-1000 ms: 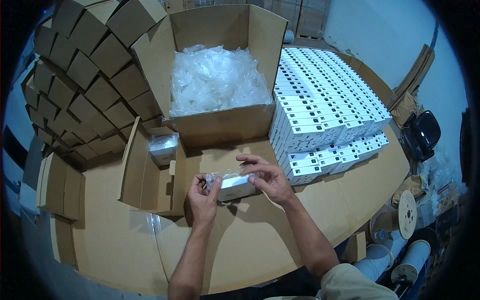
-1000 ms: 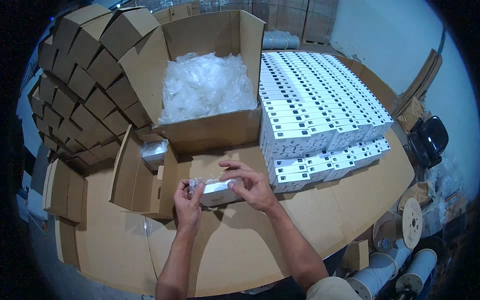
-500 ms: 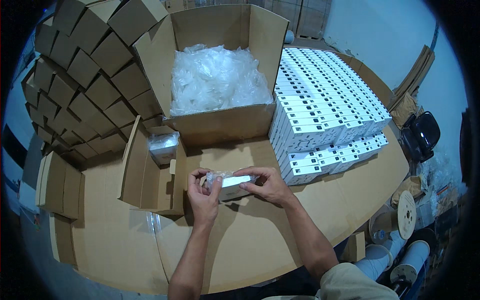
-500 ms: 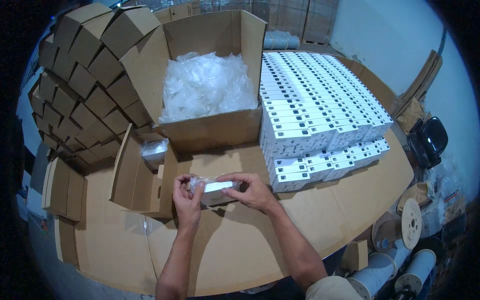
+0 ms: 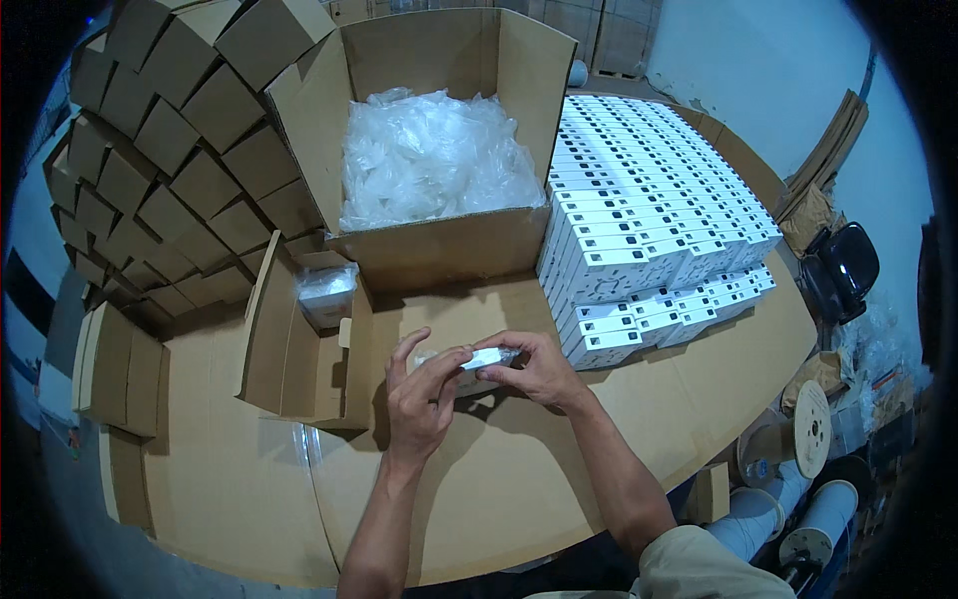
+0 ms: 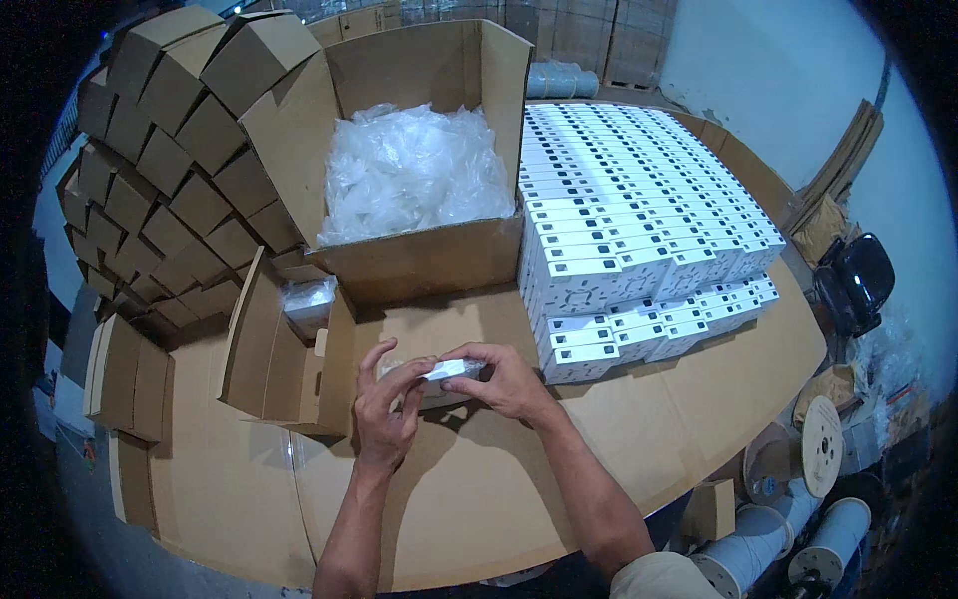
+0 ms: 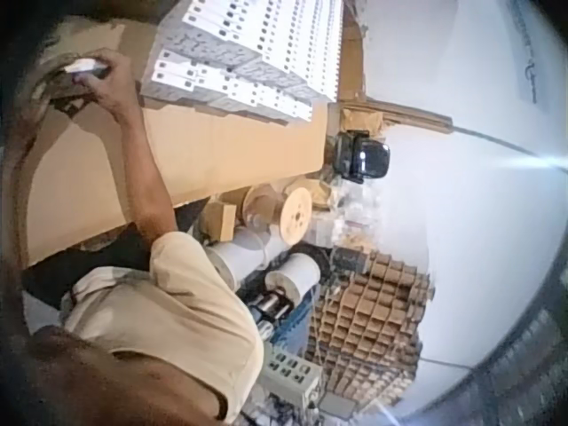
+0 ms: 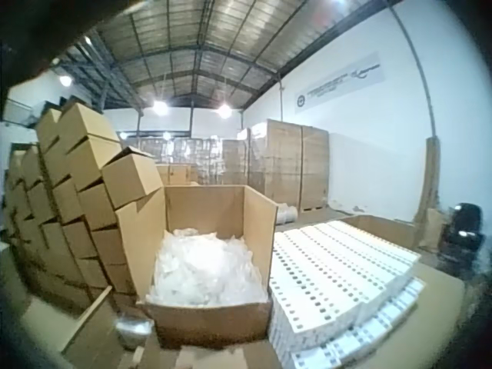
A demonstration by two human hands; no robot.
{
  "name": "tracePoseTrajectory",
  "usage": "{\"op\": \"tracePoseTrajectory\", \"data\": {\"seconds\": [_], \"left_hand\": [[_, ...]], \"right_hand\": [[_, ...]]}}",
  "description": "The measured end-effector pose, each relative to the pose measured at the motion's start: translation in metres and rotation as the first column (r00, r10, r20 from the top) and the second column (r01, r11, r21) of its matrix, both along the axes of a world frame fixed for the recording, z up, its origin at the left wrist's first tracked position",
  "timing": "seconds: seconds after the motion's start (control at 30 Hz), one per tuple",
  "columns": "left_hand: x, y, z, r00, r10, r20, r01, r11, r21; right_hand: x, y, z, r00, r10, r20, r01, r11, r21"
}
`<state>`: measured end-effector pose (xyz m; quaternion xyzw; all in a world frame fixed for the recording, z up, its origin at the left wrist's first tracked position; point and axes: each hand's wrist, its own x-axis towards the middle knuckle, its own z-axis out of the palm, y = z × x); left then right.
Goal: Packing small white boxes into plastic bags and then placing them into larger cardboard shipping boxes.
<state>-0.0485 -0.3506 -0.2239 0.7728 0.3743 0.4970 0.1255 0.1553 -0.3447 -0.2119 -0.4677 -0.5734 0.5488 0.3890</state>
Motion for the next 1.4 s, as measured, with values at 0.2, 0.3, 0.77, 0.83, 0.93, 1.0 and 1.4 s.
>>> {"op": "tracePoseTrajectory", "data": {"seconds": [0.2,0.3,0.77,0.83,0.93,1.0,1.4], "left_hand": [[0.002,0.0,0.001,1.0,-0.016,0.011,0.017,0.997,-0.08],[-0.002,0.004,-0.004,0.996,-0.011,0.087,0.026,0.986,-0.164],[-0.009,0.008,-0.009,0.933,0.027,0.36,0.232,0.719,-0.655],[-0.009,0.008,-0.009,0.923,0.006,0.384,0.276,0.686,-0.673],[-0.009,0.008,-0.012,0.942,-0.003,0.336,0.244,0.694,-0.677],[-0.01,0.009,-0.022,0.945,-0.003,0.327,0.232,0.71,-0.665],[-0.017,-0.046,-0.033,0.969,0.111,-0.22,-0.188,0.911,-0.367]], "right_hand": [[0.004,0.001,-0.007,1.0,0.024,-0.015,-0.023,0.999,0.042],[0.004,0.001,-0.006,1.0,0.025,-0.001,-0.025,1.0,0.018],[-0.006,-0.005,0.0,0.99,-0.102,0.096,0.067,0.947,0.315],[-0.004,-0.003,0.003,0.963,-0.125,0.24,-0.004,0.882,0.472],[0.0,-0.003,0.006,0.904,-0.163,0.396,-0.104,0.813,0.572],[-0.002,-0.004,0.009,0.895,-0.151,0.419,-0.113,0.833,0.541],[-0.019,0.019,0.034,0.903,-0.188,0.385,-0.005,0.894,0.449]]}}
